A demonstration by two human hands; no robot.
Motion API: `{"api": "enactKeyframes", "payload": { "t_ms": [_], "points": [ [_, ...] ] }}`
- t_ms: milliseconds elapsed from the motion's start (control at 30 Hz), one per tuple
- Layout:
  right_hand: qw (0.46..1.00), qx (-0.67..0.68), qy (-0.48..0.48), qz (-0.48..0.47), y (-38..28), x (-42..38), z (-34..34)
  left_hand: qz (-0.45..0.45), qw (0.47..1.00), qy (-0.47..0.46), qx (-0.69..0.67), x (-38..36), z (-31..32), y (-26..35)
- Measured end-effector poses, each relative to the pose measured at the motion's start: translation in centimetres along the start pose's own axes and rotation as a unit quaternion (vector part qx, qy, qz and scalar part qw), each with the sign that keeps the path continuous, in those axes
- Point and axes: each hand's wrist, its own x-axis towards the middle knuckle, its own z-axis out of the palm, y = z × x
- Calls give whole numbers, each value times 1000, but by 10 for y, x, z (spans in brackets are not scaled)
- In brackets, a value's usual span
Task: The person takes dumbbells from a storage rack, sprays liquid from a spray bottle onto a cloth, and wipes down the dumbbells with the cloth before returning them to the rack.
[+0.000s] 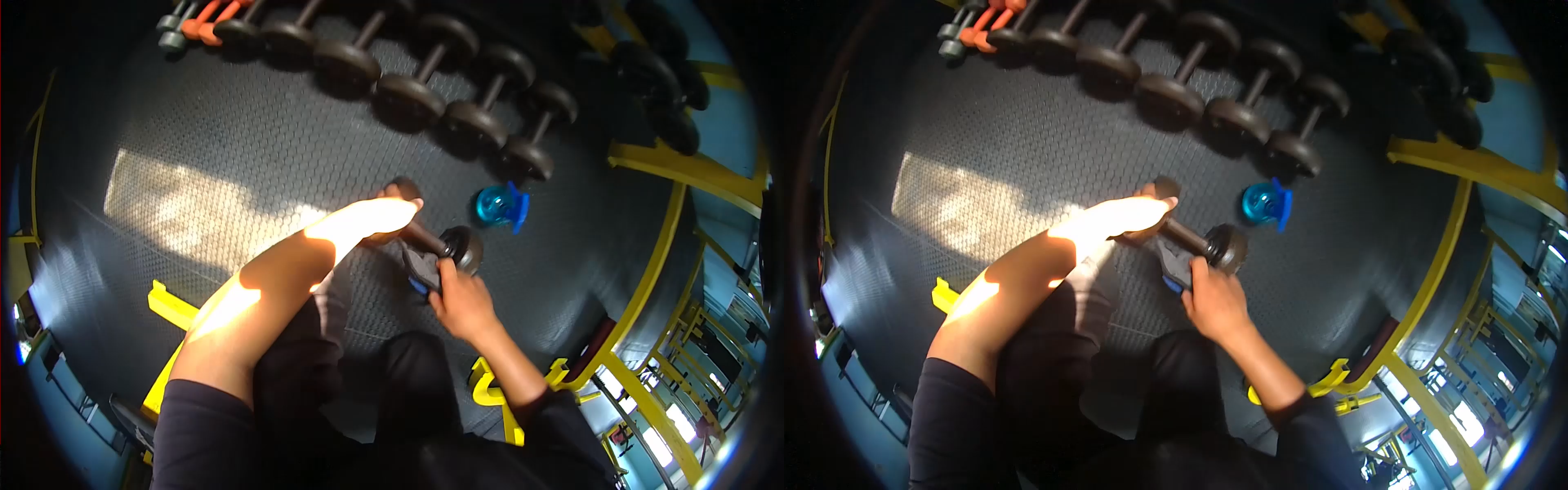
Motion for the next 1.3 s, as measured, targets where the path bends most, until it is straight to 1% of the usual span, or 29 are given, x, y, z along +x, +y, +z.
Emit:
{"api": "enactKeyframes", "payload": {
  "t_ms": [33, 100, 200, 233, 300, 333, 367, 400, 433, 500, 533, 567, 633, 667, 700, 767, 800, 833, 867, 900, 933, 967, 1033, 1067, 1100, 1167, 1233, 1267, 1300],
  "points": [
    [997, 46, 55, 0, 2, -12, 9, -70, 988, -98, -93, -7, -18, 18],
    [977, 184, 92, 55, -9, -25, 16, 58, 994, -17, 92, -14, -14, 8],
    [939, 303, 154, 57, -58, -24, 6, -37, 980, -139, -139, -111, -43, 46],
    [929, 337, 136, 73, -85, -28, -10, 6, 904, -265, -336, -126, -45, 36],
    [918, 328, 55, -216, -144, -44, -81, 129, 855, -234, -444, -160, -62, 37],
    [920, 329, 47, -207, -152, -52, -95, 110, 831, -214, -502, -180, -73, 36],
    [931, 279, 121, -203, -158, -57, -107, 89, 804, -188, -556, -199, -80, 37],
    [934, 227, 192, -200, -162, -62, -115, 47, 795, -96, -597, -208, -77, 38],
    [921, 303, 191, -154, -154, -63, -114, 92, 757, -82, -642, -214, -76, 38],
    [948, 309, 72, 36, -135, -59, -122, 24, 723, 34, -690, -226, -70, 52],
    [946, 313, 48, 65, -109, -43, -106, -16, 734, 82, -674, -227, -66, 59],
    [943, 317, 22, 97, -81, -26, -82, -37, 706, 123, -696, -219, -55, 55],
    [960, 239, -19, 147, -44, 17, -58, 11, 600, 92, -795, -174, 1, -5],
    [969, 190, -40, 153, -30, 39, -48, 26, 492, 36, -869, -186, -10, 19],
    [976, 143, -61, 155, -20, 62, -35, -10, 501, 62, -863, -188, -13, 34],
    [984, -5, -47, 174, -3, 101, -3, 161, 656, 123, -727, -191, 2, 25],
    [984, -6, -51, 171, 7, 121, 11, 73, 624, 97, -772, -181, 6, 4],
    [984, -8, -60, 168, 20, 132, 29, -94, 614, 145, -770, -179, -4, 10],
    [983, 4, -79, 165, 37, 136, 50, -109, 622, 188, -752, -183, -9, 22],
    [975, 81, -173, 114, 60, 154, 66, -109, 625, 234, -736, -177, -17, 31],
    [951, 153, -263, 59, 68, 177, 73, -38, 698, 245, -672, -178, -15, 26],
    [949, 157, -268, 50, 74, 197, 83, -51, 611, 234, -754, -174, -12, 15],
    [878, 262, -386, 107, 81, 200, 85, -66, 616, 254, -743, -177, -7, 31],
    [914, 212, -329, 109, 76, 194, 81, -77, 609, 254, -747, -177, -2, 36],
    [879, 298, -346, 135, 77, 192, 82, -105, 596, 229, -763, -178, 2, 41],
    [873, 226, -397, 171, 64, 193, 66, -130, 574, 208, -781, -181, 10, 45],
    [914, 177, -337, 140, 57, 184, 69, -100, 632, 221, -736, -176, 8, 50],
    [947, 136, -269, 111, 59, 183, 74, -90, 567, 268, -774, -173, 6, 59],
    [948, 134, -256, 137, 63, 182, 86, -80, 568, 267, -774, -170, 3, 59]
  ]
}}
